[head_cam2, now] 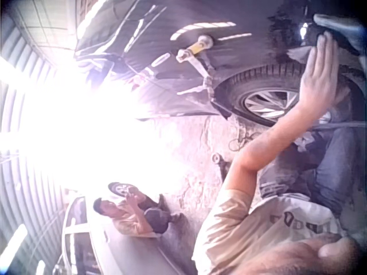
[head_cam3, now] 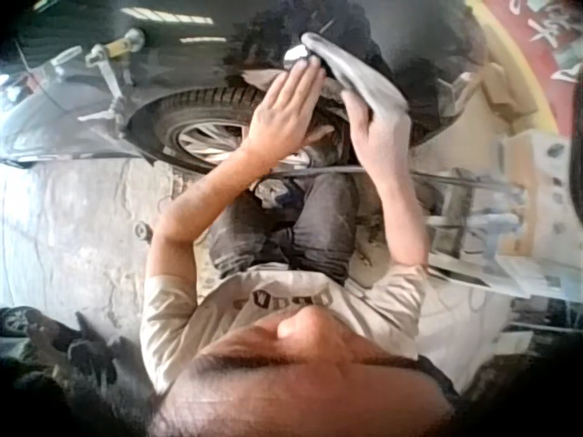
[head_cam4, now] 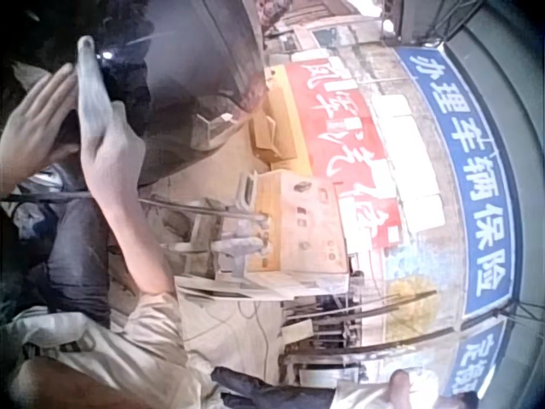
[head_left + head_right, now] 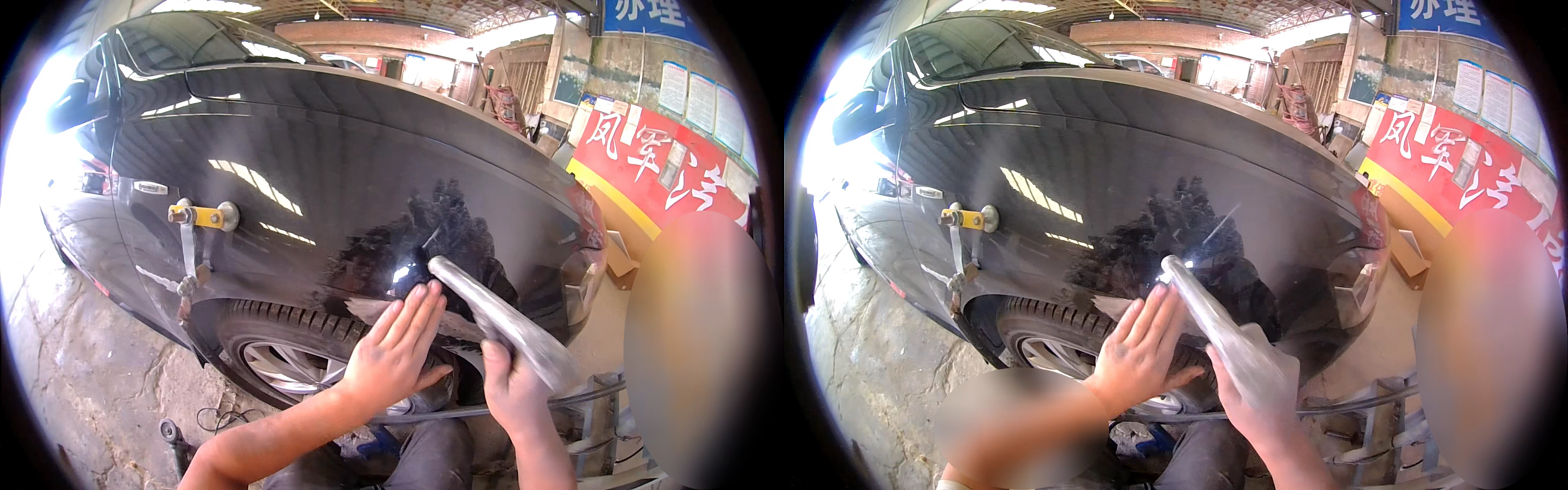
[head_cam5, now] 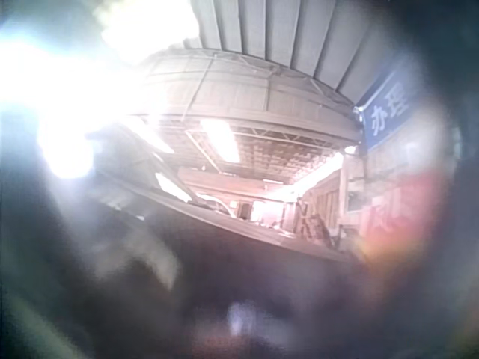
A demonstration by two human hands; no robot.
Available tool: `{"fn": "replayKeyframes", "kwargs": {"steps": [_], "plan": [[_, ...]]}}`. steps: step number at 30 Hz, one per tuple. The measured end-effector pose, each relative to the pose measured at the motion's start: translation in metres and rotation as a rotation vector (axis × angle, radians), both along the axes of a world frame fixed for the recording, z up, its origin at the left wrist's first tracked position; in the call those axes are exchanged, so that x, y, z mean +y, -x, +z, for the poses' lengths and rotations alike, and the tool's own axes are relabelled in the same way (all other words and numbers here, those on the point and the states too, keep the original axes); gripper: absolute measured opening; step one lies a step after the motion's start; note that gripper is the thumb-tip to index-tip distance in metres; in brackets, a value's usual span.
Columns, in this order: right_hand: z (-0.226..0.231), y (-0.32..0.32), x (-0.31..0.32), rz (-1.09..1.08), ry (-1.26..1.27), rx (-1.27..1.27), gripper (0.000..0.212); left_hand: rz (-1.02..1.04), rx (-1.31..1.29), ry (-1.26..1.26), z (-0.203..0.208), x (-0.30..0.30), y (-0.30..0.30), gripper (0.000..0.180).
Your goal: The person uses a hammer and a metal dolly to tap and flatten a dent on the rear quarter panel of a black car. They repeatedly tap the dolly against the panel while holding it in place with their other hand, working around the wheel arch.
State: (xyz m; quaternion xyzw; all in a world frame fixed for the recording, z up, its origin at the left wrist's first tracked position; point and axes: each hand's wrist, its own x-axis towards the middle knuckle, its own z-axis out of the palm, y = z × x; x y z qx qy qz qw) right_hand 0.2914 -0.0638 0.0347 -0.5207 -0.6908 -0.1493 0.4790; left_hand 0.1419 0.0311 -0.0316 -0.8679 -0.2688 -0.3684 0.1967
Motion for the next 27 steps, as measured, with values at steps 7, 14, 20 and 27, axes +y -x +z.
{"fn": "replayKeyframes", "kwargs": {"steps": [7,14,20,27], "plan": [[-0.006,0.008,0.006,-0.001,0.007,-0.039,0.015,-0.030,0.045,0.067,-0.012,-0.007,0.003,0.085],[-0.006,0.018,0.009,0.027,-0.025,-0.004,0.016,-0.050,0.036,0.047,-0.015,-0.004,0.006,0.083],[-0.011,0.016,0.000,-0.036,0.198,-0.063,0.017,-0.035,0.070,0.042,-0.015,-0.004,0.005,0.074],[-0.001,0.021,0.010,-0.009,0.072,0.054,0.013,-0.011,0.064,0.073,-0.007,-0.009,0.009,0.082]]}}
